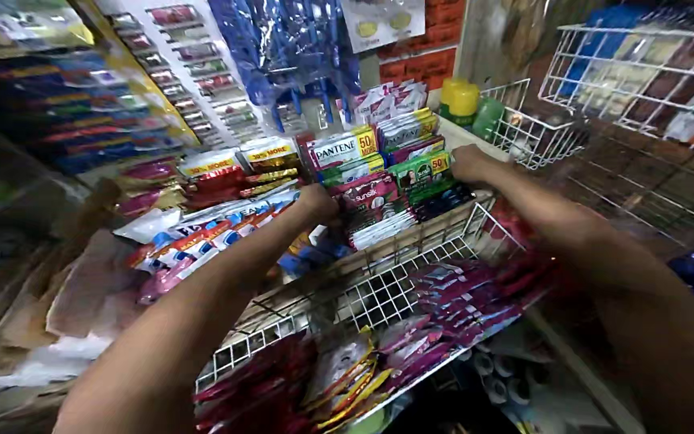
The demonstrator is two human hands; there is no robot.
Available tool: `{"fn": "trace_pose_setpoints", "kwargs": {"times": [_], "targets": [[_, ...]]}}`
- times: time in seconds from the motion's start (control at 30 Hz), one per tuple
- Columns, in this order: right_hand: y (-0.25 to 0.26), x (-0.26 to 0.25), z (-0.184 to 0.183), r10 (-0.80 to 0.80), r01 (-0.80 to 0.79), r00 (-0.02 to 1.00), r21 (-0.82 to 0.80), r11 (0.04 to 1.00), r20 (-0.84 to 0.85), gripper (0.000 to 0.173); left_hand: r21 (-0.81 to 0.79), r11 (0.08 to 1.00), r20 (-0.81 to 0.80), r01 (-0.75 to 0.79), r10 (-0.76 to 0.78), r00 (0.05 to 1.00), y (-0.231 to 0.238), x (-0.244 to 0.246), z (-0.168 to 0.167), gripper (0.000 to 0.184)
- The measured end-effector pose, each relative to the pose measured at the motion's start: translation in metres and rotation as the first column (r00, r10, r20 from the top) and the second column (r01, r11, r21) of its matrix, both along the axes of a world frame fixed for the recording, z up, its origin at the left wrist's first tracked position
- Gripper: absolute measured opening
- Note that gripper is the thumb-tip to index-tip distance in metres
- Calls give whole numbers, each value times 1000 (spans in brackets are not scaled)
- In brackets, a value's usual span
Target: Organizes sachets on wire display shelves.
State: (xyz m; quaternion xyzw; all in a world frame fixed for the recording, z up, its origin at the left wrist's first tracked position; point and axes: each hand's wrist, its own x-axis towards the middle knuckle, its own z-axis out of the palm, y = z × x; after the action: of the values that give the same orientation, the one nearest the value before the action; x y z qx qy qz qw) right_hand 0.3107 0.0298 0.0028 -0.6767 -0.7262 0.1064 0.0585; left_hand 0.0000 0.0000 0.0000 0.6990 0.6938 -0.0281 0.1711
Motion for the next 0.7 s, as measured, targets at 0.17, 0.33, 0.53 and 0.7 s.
{"fn": "trace_pose_setpoints", "kwargs": {"times": [0.17,0.33,0.53,0.7], "targets": [[4,-4,-2,-76,76,996,-1,997,40,29,-34,998,11,-59,60,998,-7,7,6,31],[-1,-15,8,-122,126,988,-32,992,90,29,-15,999,-24,-46,46,999,-1,2,4,28],[-3,-20,16,-102,113,990,-107,988,97,29,-16,1000,-106,-13,11,994,7,0,-1,30],[2,-22,32,-101,116,989,-145,983,109,29,-8,999,-39,-37,36,999,9,-5,-3,30]]}}
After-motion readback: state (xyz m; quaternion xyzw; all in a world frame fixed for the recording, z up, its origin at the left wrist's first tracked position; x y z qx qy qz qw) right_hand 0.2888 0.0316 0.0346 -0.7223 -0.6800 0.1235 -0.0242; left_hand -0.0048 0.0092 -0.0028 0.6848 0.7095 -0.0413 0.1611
